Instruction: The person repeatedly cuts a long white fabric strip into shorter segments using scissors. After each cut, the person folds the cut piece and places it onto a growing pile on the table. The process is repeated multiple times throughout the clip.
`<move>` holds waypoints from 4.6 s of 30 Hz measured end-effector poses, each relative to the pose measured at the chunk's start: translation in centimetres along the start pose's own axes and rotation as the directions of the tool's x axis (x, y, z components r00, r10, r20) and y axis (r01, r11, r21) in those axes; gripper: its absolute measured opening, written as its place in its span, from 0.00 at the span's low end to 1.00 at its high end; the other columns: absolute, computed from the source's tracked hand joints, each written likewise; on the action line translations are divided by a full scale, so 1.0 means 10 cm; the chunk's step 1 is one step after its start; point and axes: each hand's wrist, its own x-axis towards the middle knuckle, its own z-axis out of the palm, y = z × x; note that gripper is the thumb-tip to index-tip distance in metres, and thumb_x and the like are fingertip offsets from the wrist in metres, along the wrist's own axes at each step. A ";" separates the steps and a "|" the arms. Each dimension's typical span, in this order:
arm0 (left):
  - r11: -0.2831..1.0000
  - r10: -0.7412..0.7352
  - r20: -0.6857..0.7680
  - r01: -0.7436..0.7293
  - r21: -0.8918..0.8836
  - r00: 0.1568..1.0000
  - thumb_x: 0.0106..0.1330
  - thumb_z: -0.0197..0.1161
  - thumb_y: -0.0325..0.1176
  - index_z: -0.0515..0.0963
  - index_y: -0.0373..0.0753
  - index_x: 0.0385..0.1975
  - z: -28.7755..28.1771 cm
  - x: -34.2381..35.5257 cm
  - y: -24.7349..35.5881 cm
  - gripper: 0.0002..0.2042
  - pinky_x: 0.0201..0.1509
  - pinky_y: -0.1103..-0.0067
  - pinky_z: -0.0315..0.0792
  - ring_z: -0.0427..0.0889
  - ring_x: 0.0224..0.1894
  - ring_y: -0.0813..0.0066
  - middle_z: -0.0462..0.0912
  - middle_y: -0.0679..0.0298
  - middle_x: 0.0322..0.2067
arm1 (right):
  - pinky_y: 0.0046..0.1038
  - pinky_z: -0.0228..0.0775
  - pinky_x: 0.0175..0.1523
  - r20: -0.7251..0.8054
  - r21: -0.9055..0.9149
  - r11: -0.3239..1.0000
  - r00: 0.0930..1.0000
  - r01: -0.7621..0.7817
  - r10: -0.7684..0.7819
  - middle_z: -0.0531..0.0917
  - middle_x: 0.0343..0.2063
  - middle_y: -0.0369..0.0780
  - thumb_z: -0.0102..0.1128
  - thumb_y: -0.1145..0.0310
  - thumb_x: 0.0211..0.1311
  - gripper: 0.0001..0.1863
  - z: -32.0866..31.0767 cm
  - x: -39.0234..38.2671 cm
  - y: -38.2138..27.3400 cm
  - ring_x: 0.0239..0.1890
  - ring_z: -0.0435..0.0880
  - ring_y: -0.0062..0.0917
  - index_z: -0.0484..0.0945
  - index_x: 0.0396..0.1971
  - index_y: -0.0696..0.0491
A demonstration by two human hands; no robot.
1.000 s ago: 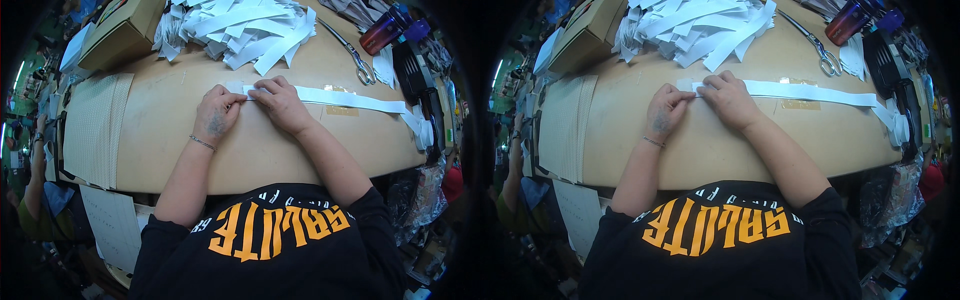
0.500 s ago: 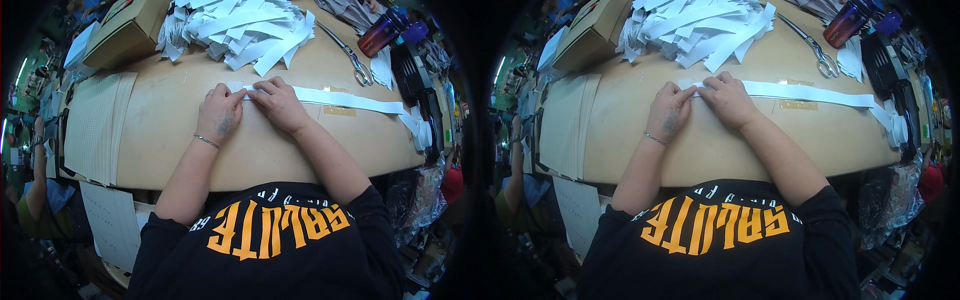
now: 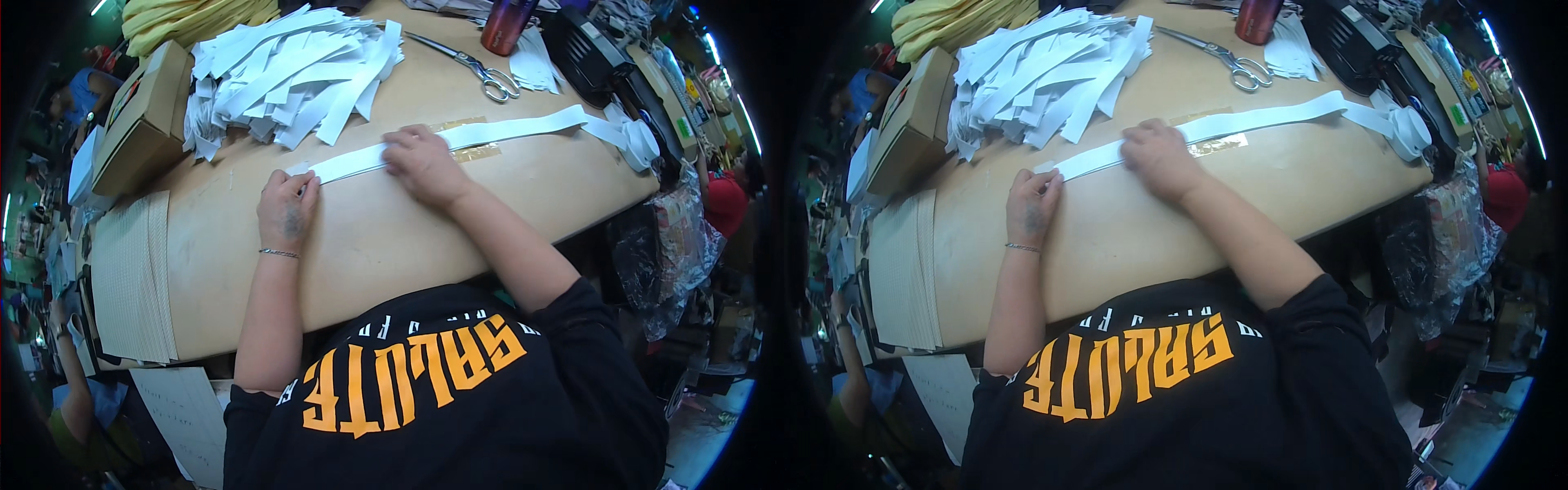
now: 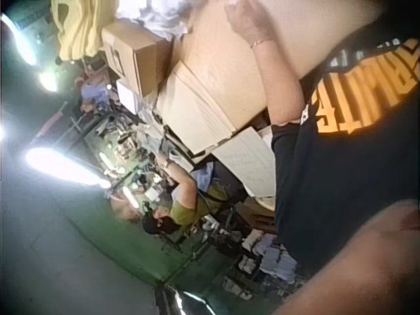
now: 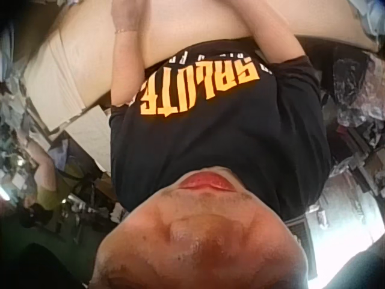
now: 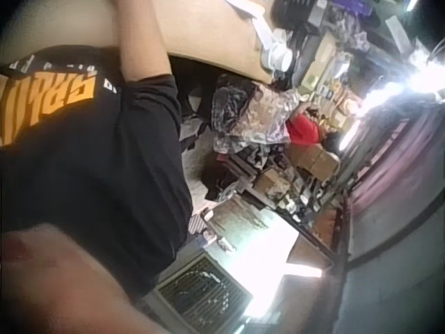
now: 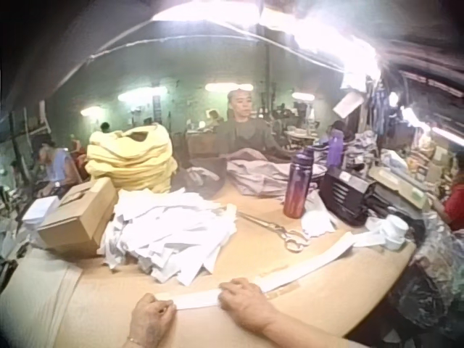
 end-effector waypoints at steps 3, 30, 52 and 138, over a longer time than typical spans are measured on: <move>1.000 -0.026 0.023 0.027 -0.016 0.999 0.57 0.66 0.33 0.83 0.36 0.33 0.00 0.01 0.05 0.09 0.30 0.77 0.69 0.74 0.24 0.70 0.72 0.60 0.22 | 0.37 0.68 0.51 0.005 0.022 0.998 0.998 -0.064 0.064 0.80 0.42 0.35 0.56 0.68 0.53 0.05 -0.27 -0.22 0.42 0.51 0.73 0.36 0.78 0.30 0.49; 0.980 -0.064 0.070 0.076 -0.185 0.996 0.59 0.66 0.32 0.82 0.33 0.36 0.05 0.02 -0.11 0.10 0.35 0.85 0.67 0.72 0.28 0.82 0.72 0.68 0.26 | 0.39 0.64 0.55 -0.112 -0.053 0.995 0.990 -0.090 0.084 0.78 0.39 0.30 0.60 0.66 0.51 0.06 -0.36 -0.45 0.59 0.53 0.69 0.29 0.81 0.28 0.49; 0.976 -0.132 0.089 0.145 -0.165 0.987 0.58 0.67 0.33 0.82 0.36 0.36 0.02 0.02 -0.06 0.10 0.34 0.84 0.68 0.72 0.27 0.81 0.72 0.67 0.26 | 0.39 0.64 0.53 -0.143 -0.015 0.996 0.986 -0.084 0.081 0.78 0.38 0.30 0.60 0.68 0.51 0.04 -0.35 -0.43 0.59 0.50 0.71 0.30 0.81 0.27 0.48; 0.916 0.327 0.261 -0.237 -0.322 0.908 0.54 0.59 0.28 0.80 0.42 0.28 1.01 0.55 1.05 0.04 0.44 0.71 0.71 0.74 0.39 0.62 0.79 0.66 0.34 | 0.18 0.64 0.26 0.826 0.460 -0.121 0.374 -0.880 0.421 0.72 0.17 0.32 0.44 0.32 0.59 0.32 -1.47 -1.58 -0.49 0.19 0.72 0.16 0.68 0.22 0.50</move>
